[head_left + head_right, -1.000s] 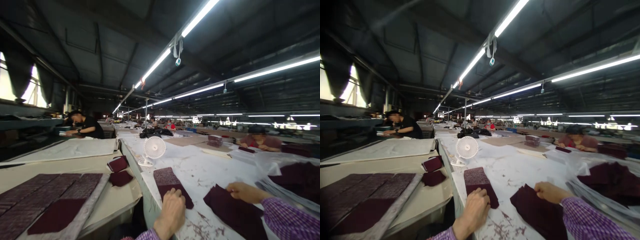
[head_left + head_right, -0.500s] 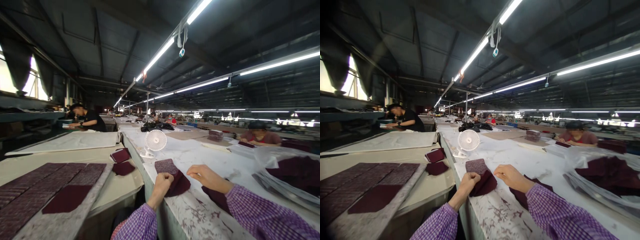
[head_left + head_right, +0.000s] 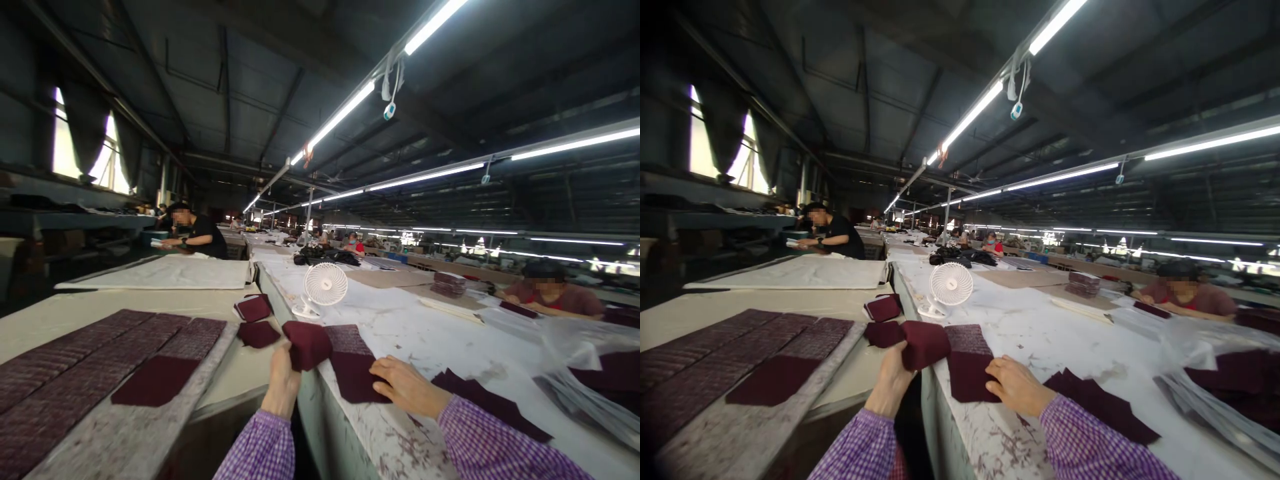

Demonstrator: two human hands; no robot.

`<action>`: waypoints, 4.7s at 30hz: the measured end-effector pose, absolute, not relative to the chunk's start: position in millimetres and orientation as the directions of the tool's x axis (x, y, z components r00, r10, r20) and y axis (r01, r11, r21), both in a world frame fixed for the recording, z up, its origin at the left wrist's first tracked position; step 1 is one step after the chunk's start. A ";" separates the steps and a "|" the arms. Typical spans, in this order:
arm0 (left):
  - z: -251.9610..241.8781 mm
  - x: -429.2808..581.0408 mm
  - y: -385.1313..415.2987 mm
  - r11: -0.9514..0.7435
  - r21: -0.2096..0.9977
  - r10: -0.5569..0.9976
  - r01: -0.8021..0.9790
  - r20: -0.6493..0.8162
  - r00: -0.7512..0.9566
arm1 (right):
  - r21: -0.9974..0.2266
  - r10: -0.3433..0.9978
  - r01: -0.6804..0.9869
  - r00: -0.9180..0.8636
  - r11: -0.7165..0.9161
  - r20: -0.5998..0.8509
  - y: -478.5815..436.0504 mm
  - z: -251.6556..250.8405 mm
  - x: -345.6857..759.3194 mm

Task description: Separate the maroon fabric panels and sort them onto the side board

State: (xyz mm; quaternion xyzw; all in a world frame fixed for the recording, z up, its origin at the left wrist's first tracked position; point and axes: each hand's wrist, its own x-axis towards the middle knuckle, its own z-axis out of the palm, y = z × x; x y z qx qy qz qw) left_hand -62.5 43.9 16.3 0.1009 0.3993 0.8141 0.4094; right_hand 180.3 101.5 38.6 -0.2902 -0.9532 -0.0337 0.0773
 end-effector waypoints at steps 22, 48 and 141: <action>9.3 47.0 -38.6 -0.328 0.899 0.937 0.289 0.271 0.220 | -0.930 0.774 0.352 -0.616 0.107 -0.144 60.5 44.2 233.6; 27.8 46.6 1.3 -0.352 0.694 0.934 0.628 0.298 0.194 | -0.752 0.633 0.350 -0.766 0.559 0.113 53.1 43.3 229.4; 19.7 60.4 -1.6 -0.491 0.153 0.820 0.857 0.415 0.395 | -0.164 0.656 0.636 -0.719 0.754 0.228 45.5 57.0 261.6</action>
